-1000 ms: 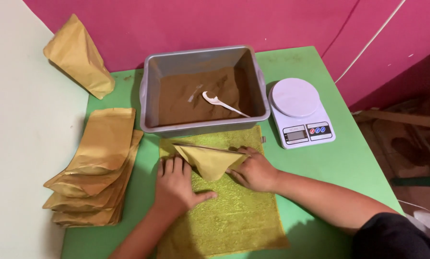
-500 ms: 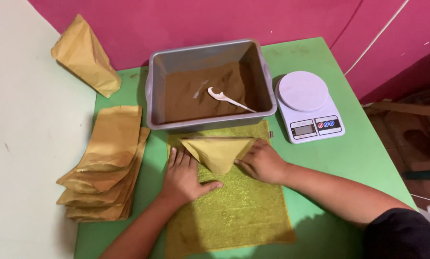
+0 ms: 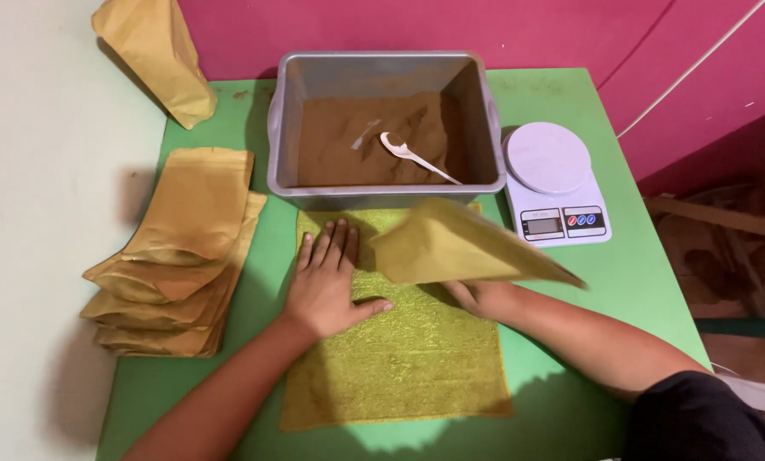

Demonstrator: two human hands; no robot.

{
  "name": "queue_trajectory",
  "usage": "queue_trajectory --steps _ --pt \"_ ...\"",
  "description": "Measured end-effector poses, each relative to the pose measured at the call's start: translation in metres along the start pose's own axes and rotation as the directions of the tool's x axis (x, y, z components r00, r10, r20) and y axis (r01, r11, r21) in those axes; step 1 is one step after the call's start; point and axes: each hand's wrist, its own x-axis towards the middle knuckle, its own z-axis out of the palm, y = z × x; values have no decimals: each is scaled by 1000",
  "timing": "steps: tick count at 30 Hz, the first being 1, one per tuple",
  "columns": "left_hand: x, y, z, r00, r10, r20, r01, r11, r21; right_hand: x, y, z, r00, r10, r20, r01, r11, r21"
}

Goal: Folding the tops of paper coffee bags into a triangular seal on a work surface.

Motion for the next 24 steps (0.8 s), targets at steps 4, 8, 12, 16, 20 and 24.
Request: queue_trajectory --steps 4,8,12,16,20,24 --pt "1 1 -5 999 -9 49 9 1000 -16 30 -23 -18 997 15 78 -15 1000 -8" --pt "3 -1 2 996 13 -86 -12 1000 17 73 -59 -41 984 53 172 -46 998 -46" --pt "-1 -2 13 983 25 -182 -21 1000 19 78 -66 -46 980 59 190 -44 996 -80" --pt "-7 1 3 989 27 -143 -24 999 21 58 -50 -40 981 39 188 -38 999 -8" --pt "-4 0 0 998 28 -55 -30 999 -23 45 -37 -39 974 106 198 -116 993 37" --pt "-3 -2 4 994 38 -101 -39 999 -8 43 -46 -36 994 51 98 -33 983 -183"
